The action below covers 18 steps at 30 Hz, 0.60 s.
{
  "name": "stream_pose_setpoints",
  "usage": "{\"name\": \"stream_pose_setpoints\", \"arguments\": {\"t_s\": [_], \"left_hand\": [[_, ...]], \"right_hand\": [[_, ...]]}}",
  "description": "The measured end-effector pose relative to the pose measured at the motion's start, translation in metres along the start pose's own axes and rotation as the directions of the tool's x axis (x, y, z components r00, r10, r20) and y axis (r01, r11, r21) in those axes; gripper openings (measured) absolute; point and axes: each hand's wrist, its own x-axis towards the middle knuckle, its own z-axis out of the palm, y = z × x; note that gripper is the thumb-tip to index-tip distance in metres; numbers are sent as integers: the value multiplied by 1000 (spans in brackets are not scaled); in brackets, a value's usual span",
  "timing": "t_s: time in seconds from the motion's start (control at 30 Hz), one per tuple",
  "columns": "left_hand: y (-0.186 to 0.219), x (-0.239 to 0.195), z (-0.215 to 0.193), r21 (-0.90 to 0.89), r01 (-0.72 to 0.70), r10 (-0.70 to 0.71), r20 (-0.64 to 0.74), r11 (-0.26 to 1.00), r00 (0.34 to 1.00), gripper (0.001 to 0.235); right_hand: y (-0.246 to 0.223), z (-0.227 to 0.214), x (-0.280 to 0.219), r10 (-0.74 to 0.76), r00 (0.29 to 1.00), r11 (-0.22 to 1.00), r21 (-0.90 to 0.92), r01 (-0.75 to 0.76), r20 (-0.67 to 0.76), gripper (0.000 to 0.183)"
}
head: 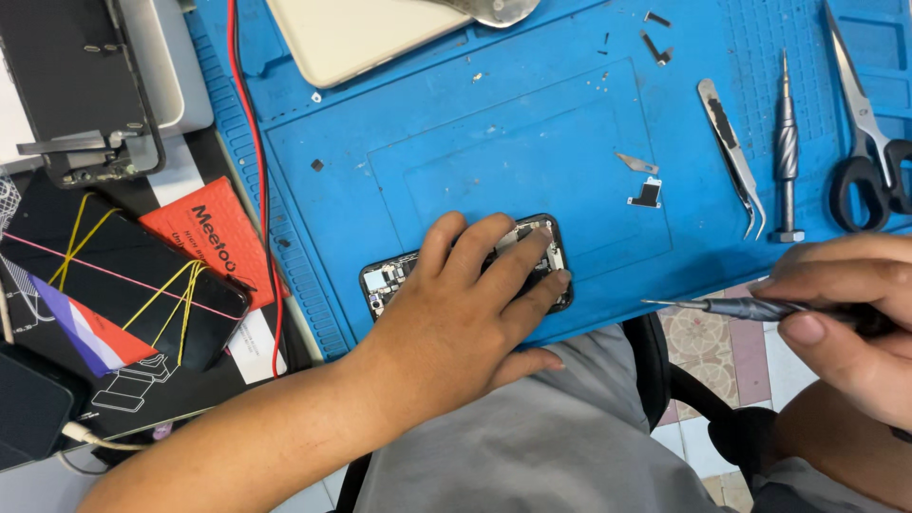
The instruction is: The person uses a precision screwdriver to remove screws from a disassembled smartphone placed on a blue work mat. The person then uses a metal spudger to pry and lift internal components and ribbon cables while working on the phone's motherboard area.
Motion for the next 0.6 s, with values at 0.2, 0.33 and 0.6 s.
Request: {"name": "stream_pose_setpoints", "arguments": {"t_s": [0.2, 0.33, 0.6], "left_hand": [[5, -2, 2, 8, 31, -31, 1, 999, 1000, 67], [10, -4, 8, 9, 59, -59, 2, 998, 998, 71], [24, -5, 21, 36, 130, -131, 31, 991, 991, 84]], "right_hand": [[-32, -8, 51, -280, 953, 917, -262, 302, 118, 23], [-58, -6, 71, 14, 996, 974, -224, 7, 93, 30], [-101, -9, 113, -205, 941, 814, -487, 317, 270, 31]]}}
